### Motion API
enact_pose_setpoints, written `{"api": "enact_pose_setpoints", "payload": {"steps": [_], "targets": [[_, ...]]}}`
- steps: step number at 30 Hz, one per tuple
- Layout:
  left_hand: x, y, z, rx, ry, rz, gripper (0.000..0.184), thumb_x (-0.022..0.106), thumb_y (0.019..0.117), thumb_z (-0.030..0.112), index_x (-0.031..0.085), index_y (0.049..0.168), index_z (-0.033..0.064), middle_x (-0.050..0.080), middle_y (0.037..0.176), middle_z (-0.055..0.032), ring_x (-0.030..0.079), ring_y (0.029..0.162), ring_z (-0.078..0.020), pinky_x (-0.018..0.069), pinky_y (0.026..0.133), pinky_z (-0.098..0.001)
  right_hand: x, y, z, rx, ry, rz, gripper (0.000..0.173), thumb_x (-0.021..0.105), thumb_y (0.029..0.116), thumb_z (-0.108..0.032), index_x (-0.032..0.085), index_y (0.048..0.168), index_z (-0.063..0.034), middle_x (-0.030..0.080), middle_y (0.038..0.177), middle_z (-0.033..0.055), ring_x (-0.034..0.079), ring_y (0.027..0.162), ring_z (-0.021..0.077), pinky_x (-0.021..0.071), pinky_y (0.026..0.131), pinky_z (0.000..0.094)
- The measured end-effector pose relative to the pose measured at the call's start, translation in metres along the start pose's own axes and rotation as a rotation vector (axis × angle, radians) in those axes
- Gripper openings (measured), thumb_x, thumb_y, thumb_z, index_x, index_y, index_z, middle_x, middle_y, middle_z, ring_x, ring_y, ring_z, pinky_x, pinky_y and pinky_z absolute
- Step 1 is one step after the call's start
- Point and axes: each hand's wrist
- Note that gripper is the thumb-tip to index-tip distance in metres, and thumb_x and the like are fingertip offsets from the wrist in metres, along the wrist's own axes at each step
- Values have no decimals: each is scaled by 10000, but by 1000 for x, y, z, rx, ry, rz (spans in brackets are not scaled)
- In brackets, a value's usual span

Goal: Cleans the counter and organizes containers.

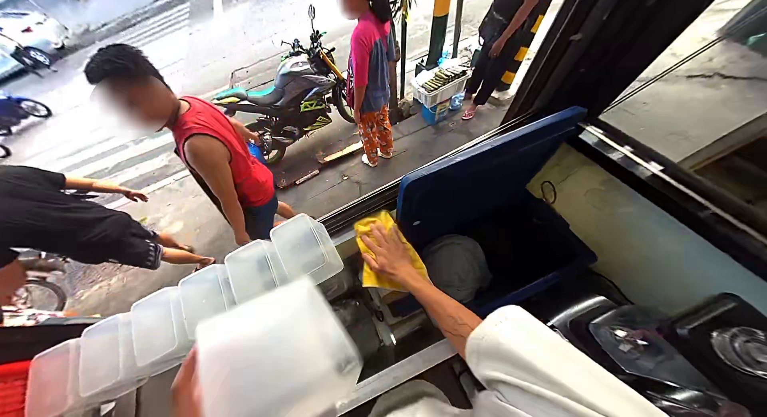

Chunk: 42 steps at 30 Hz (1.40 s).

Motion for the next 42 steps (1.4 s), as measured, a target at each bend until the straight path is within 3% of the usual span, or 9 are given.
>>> {"api": "enact_pose_setpoints", "payload": {"steps": [4, 7, 15, 19, 23, 27, 31, 38, 42], "targets": [[78, 153, 1, 137, 393, -278, 1294, 768, 554, 845, 389, 1562, 128, 352, 1609, -186, 378, 1470, -291, 411, 1154, -508, -12, -36, -46, 64, 264, -102, 623, 562, 983, -444, 500, 1526, -145, 388, 1633, 112, 283, 1533, 370, 266, 1210, 609], [146, 223, -21, 132, 570, -369, 1248, 902, 476, 698, 459, 1537, 212, 397, 1570, -218, 395, 1432, -405, 402, 1124, -601, 14, -87, -58, -82, 68, -87, 511, 374, 1051, -471, 535, 1497, -281, 453, 1600, 40, 357, 1512, 275, 208, 1254, 580], [224, 249, -95, 68, 909, -560, 1197, 923, 466, 685, 459, 1522, 365, 305, 1608, -264, 393, 1406, -494, 530, 925, -639, 23, -222, -45, -119, -84, 94, 533, 278, 1067, -480, 568, 1479, -306, 409, 1631, 33, 333, 1528, 284, 230, 1237, 614], [226, 260, -120, 117, 913, -620, 1196, 832, 517, 792, 387, 1561, 414, 255, 1639, -279, 245, 1495, -510, 285, 1171, -670, 18, -217, -44, -132, -101, 55, 584, 245, 1060, -511, 540, 1507, -276, 371, 1650, 64, 287, 1547, 307, 185, 1242, 624], [201, 266, -106, 32, 950, -679, 1354, 787, 535, 843, 122, 1639, 429, -13, 1709, -226, -15, 1556, -494, 31, 1164, -784, 11, -216, -46, -175, -85, 9, 621, 278, 1056, -540, 539, 1508, -204, 351, 1648, 144, 285, 1539, 374, 170, 1231, 656], [137, 254, -85, -117, 1022, -653, 1326, 930, 483, 679, 287, 1611, 411, 154, 1680, -264, 100, 1542, -514, 54, 1171, -786, 8, -211, -39, -213, -93, -27, 662, 214, 1063, -580, 514, 1526, -213, 329, 1656, 159, 266, 1544, 383, 154, 1236, 662], [103, 239, -103, -242, 1167, -779, 1425, 956, 500, 619, 91, 1624, 487, -19, 1698, -259, 50, 1514, -590, 56, 1094, -863, 8, -196, -42, -285, -30, -73, 604, 175, 1092, -470, 533, 1514, -227, 330, 1655, 162, 252, 1546, 399, 125, 1233, 680], [78, 229, -97, -23, 1022, -581, 1381, 1015, 476, 448, 251, 1625, 380, 261, 1629, -305, 288, 1466, -546, 111, 1213, -707, 35, -148, -69, -441, -49, 17, 515, 345, 1072, -402, 543, 1502, -199, 426, 1621, 37, 349, 1523, 262, 240, 1250, 574], [52, 219, -32, 26, 1017, -490, 1456, 1016, 392, 505, 235, 1618, 423, 194, 1652, -296, 198, 1475, -594, 238, 1165, -729, 40, -137, -81, -331, -55, -18, 496, 342, 1080, -387, 513, 1523, -248, 359, 1658, 44, 283, 1552, 249, 194, 1271, 555]]}}
Point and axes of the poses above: each hand's wrist, its own y-axis towards the middle knuckle, its own x-axis out of the palm, z = x × y
